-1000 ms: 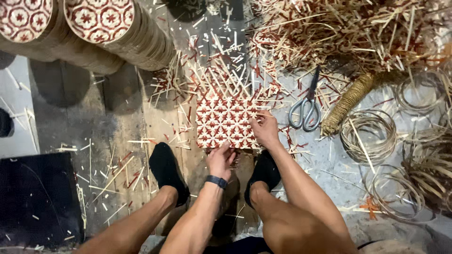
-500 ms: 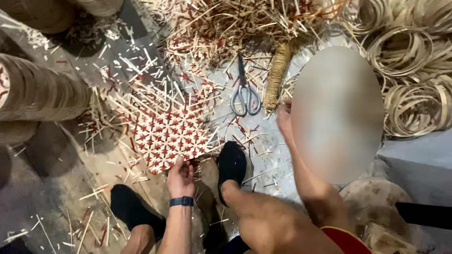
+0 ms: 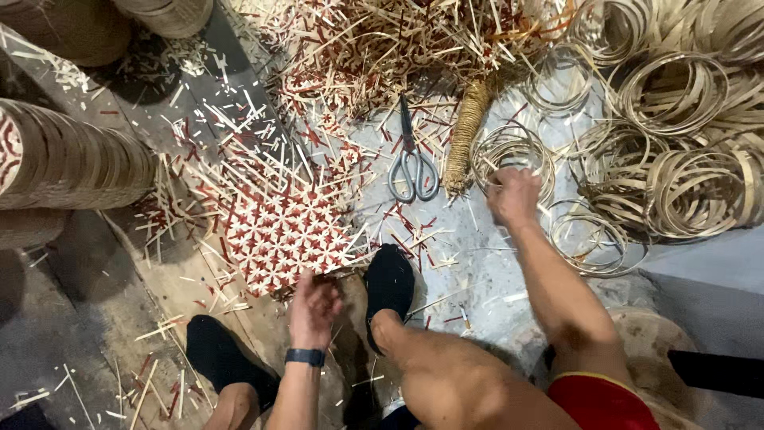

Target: The person weaves thin bamboo strips into a circular lid with a star pattern, trims the excess strips using scissors, and places the finished lids onto stacks of bamboo containers.

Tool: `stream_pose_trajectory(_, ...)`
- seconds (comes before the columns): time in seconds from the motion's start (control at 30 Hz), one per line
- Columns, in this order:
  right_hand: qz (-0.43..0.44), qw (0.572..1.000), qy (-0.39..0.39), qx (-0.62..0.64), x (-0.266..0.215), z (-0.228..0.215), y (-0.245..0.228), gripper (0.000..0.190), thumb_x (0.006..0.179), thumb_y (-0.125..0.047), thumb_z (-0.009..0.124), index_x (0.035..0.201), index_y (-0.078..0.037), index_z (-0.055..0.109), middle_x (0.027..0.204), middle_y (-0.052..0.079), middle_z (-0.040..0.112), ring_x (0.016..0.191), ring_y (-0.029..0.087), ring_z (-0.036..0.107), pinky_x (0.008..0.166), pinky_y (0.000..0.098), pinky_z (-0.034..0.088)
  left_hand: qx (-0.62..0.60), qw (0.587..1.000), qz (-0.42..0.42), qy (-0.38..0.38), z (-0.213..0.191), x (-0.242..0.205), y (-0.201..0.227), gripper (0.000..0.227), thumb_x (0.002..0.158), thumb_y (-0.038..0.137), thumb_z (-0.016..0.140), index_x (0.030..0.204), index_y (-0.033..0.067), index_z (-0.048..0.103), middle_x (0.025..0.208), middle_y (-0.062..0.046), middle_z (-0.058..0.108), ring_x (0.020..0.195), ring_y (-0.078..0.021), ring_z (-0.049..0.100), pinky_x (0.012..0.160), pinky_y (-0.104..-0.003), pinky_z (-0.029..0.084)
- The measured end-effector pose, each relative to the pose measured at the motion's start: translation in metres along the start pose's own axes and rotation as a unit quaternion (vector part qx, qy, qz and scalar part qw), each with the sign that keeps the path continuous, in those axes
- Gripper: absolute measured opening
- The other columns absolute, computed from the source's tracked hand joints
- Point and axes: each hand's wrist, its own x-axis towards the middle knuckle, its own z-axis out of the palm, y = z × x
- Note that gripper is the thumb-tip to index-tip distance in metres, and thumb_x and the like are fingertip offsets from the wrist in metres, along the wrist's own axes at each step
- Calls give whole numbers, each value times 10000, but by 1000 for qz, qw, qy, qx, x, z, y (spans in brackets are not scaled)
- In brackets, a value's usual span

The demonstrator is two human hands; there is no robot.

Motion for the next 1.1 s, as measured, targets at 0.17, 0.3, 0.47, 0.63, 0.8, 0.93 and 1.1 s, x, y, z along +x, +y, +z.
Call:
stream_pose_trajectory(0.17,-64,988,130,49,5,-103,-29,125,899,-145,806,1009,-97,769,902,100,746,876,271,692,949,468,454,582,806,59,-87,33,-61,13,365,860,454,805,1067,154,829,845,-21,775,828,-160,724,861,-323,555)
stream_pose_trajectory(0.3,-230,959,73,145,4,-199,-105,184,924,-54,761,1104,-48,722,1062,136,718,986,294,680,835,413,561,365,702,609,-55,89,-135,38,264,869,164,807,1088,33,741,1080,-129,729,1013,-274,690,883,-369,558)
stream_pose_trajectory(0.47,-414,881,-59,222,-1,-280,-227,315,807,0,752,1118,-48,760,904,130,662,804,292,651,674,405,525,248,712,640,-150,123,-218,77,228,934,158,781,1131,54,734,1043,-105,719,974,-234,680,858,-380,557)
stream_pose_trajectory(0.63,-550,814,-25,185,-3,-302,-310,158,880,-90,805,1013,-37,737,950,108,700,820,229,669,621,341,539,33,919,309,-242,96,-238,102,253,947,285,733,830,69,670,682,-40,627,549,-139,528,489,-334,417)
stream_pose_trajectory(0.8,-629,760,-12,163,-36,-281,-356,196,811,-73,741,1000,-25,718,948,80,693,801,203,643,609,328,541,52,955,63,-285,63,-215,127,651,934,776,425,636,197,451,535,68,362,426,-78,317,403,-263,215)
stream_pose_trajectory(0.93,-615,773,4,157,-59,-259,-377,251,808,-82,711,1036,8,660,844,74,588,756,218,593,612,351,514,38,963,100,-248,40,-211,120,683,896,843,359,612,221,358,522,96,283,397,-76,246,380,-278,152)
stream_pose_trajectory(1.1,-555,818,5,153,-77,-239,-384,339,800,-80,721,1127,-1,680,763,72,534,702,230,591,533,360,477,1,981,75,-179,35,-195,117,707,871,857,369,595,208,411,492,94,284,375,-79,232,371,-271,152)
